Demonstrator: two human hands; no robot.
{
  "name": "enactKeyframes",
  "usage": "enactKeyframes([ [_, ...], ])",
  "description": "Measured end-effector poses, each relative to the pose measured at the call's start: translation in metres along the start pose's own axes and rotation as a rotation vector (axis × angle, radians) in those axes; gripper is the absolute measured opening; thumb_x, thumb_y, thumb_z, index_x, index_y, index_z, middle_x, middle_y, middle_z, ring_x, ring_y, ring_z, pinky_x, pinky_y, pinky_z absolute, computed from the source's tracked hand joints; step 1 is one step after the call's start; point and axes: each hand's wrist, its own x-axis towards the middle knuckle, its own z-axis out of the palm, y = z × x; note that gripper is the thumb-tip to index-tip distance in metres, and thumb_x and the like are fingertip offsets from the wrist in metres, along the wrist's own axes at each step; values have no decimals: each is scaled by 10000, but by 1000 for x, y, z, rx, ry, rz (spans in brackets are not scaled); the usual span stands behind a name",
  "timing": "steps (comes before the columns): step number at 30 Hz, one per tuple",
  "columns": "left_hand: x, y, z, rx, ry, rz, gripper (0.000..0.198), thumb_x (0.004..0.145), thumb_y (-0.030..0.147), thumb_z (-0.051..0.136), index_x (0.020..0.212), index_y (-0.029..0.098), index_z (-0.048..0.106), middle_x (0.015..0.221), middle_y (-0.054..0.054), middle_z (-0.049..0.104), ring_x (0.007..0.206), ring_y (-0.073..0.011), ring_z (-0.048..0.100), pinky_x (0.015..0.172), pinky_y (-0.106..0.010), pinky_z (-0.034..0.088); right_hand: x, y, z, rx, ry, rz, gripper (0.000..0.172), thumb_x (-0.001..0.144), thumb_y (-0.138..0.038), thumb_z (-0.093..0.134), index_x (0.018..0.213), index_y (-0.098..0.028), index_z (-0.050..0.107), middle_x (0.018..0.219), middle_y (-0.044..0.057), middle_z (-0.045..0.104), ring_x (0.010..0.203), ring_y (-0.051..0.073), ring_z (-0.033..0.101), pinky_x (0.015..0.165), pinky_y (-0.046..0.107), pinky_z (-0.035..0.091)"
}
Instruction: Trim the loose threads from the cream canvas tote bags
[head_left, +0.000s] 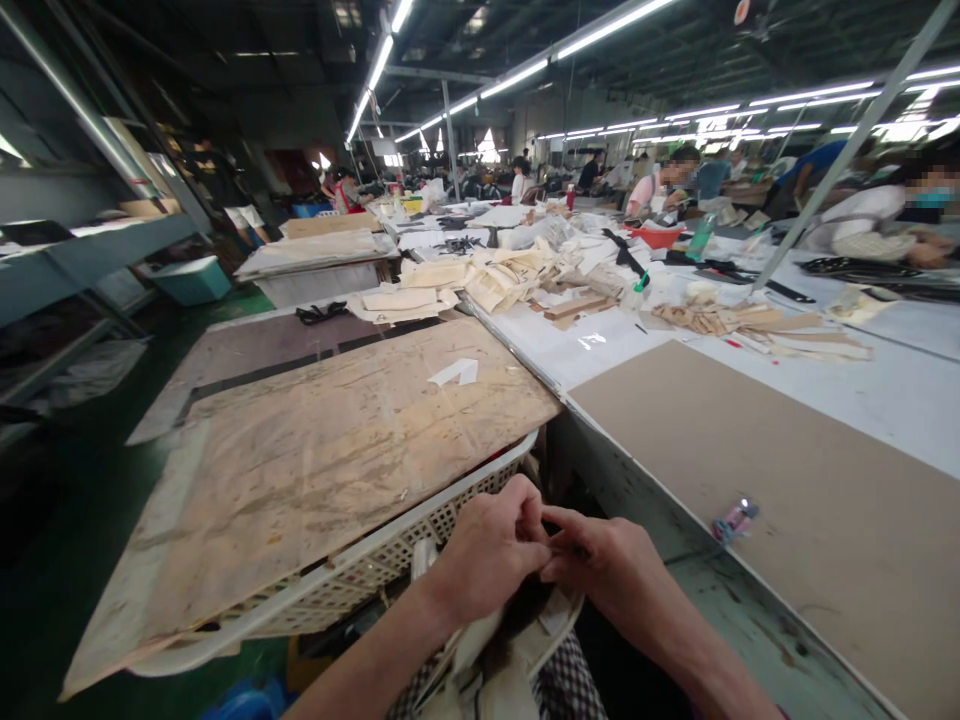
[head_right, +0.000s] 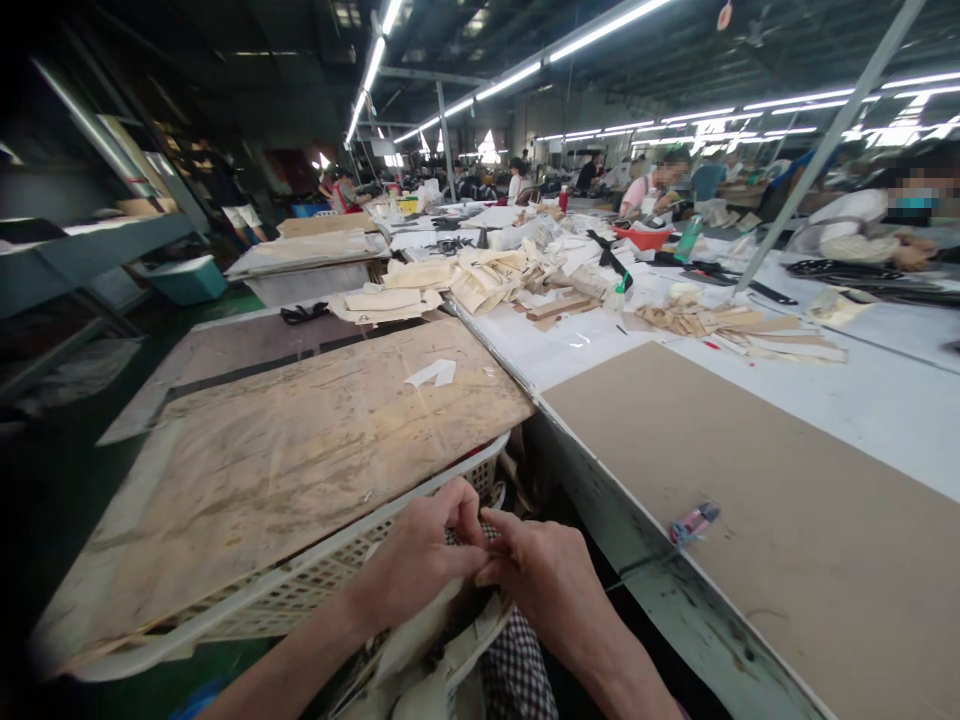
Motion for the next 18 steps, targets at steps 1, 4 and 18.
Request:
enactKeyframes([
  [1, 1, -1, -2, -8, -22, -1, 176, 665, 46, 638, 698, 185, 537, 637, 66, 593, 605, -116, 527, 560, -219, 364, 0, 1, 1, -4, 4, -15, 358, 774, -146, 707, 1098, -297, 684, 729, -46, 748, 593, 161, 688, 519, 214, 463],
  [4, 2, -6, -8, -100, -113, 5, 87, 743, 95, 609, 731, 179, 587, 637, 47, 594, 600, -115, 539, 546, -205, 397, -2, 8, 7, -20, 38, -48, 325, 803, -159, 662, 1107, -274, 682, 746, -13, 745, 625, 175, 696, 554, 230, 494],
  [18, -50, -22, 12, 330, 252, 272, 263, 766, 14, 637, 835, 209, 474, 1045, -42, 647, 940, -227, 649, 784, -364, 542, -2, 10, 18, 15, 110, -95, 153, 890, -179, 547, 854, -241, 683, 738, -25, 728, 628, 138, 684, 569, 208, 526],
])
